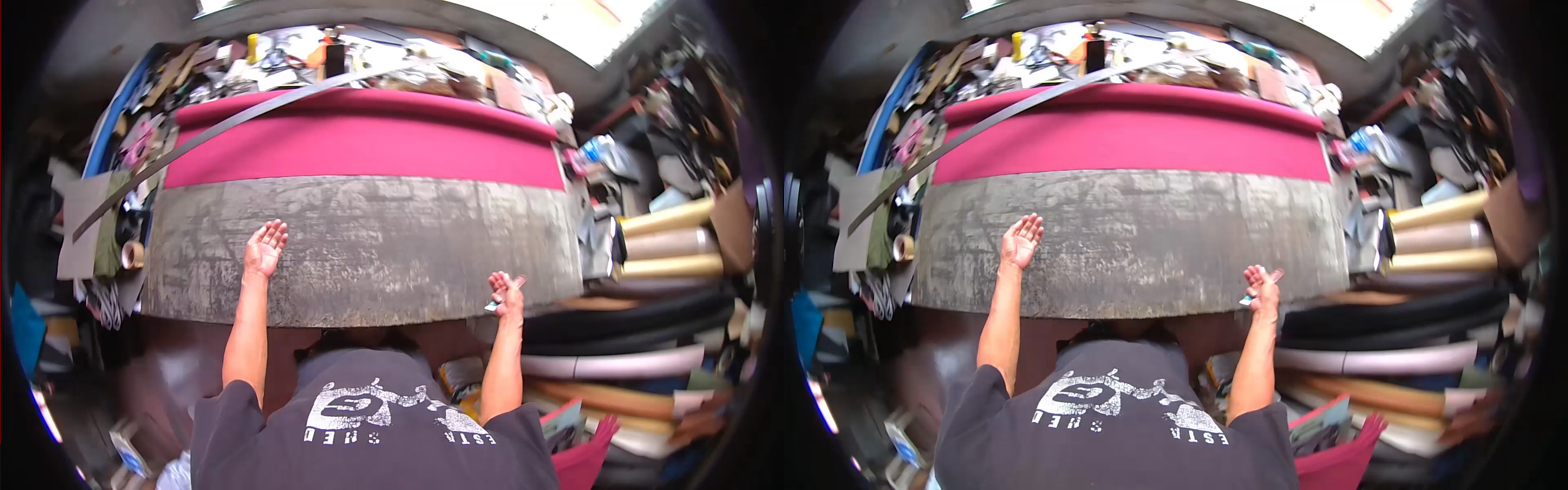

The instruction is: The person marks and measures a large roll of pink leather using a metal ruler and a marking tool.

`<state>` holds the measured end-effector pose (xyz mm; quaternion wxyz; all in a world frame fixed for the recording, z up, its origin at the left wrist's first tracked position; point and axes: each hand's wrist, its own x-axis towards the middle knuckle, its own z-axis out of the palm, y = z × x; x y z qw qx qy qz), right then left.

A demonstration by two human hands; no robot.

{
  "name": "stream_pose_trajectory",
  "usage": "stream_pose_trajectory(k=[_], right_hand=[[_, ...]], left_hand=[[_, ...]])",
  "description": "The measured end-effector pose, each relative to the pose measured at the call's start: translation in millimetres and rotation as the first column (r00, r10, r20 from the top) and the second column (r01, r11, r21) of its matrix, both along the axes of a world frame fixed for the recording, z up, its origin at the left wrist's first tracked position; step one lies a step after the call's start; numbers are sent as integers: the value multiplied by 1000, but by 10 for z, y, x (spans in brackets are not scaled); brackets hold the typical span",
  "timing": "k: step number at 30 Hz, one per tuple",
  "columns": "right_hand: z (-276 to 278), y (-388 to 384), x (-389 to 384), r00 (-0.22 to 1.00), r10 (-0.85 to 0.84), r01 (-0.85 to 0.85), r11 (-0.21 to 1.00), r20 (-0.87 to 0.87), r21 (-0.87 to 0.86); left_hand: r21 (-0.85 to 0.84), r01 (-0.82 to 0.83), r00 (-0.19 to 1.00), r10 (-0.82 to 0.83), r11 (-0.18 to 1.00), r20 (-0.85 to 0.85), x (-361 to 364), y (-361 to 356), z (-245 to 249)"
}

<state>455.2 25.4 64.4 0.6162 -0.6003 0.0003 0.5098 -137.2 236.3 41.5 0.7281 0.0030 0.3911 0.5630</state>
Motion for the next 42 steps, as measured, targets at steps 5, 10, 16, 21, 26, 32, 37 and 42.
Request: stream_pose_trajectory(k=[5, 10, 16, 21, 26, 32, 37, 42], right_hand=[[-348, 1501, 978, 999, 11, -11, 1000, -50, -2], [-748, 2563, 1741, 986, -67, 63, 998, -154, -28], [-1284, 3328, 2424, 847, -283, 226, 958, -451, -177], [-1011, 3446, 2242, 969, -123, 90, 983, -216, -158], [-774, 3664, 1926, 975, -89, 122, 980, 202, -156], [-1162, 3467, 1906, 926, -34, 165, 932, 376, -323], [-910, 3180, 1807, 825, 62, 187, 908, 562, -375], [-893, 2346, 1602, 808, 229, 114, 844, 543, -525]], left_hand=[[19, -214, 977, 213, 977, 17, -133, 364, 9], [-9, -379, 925, 379, 925, -18, -164, 841, -27], [-76, -503, 864, 504, 861, -11, -392, 1593, -278], [-190, -493, 870, 476, 849, -132, -443, 2031, -426], [-96, -496, 833, 442, 863, -332, -320, 2314, -181], [-113, -281, 746, 143, 953, -650, -353, 2283, -373], [-243, -295, 754, 69, 924, -653, -391, 1907, -366], [-293, -299, 733, 22, 908, -680, -527, 1112, -404]])
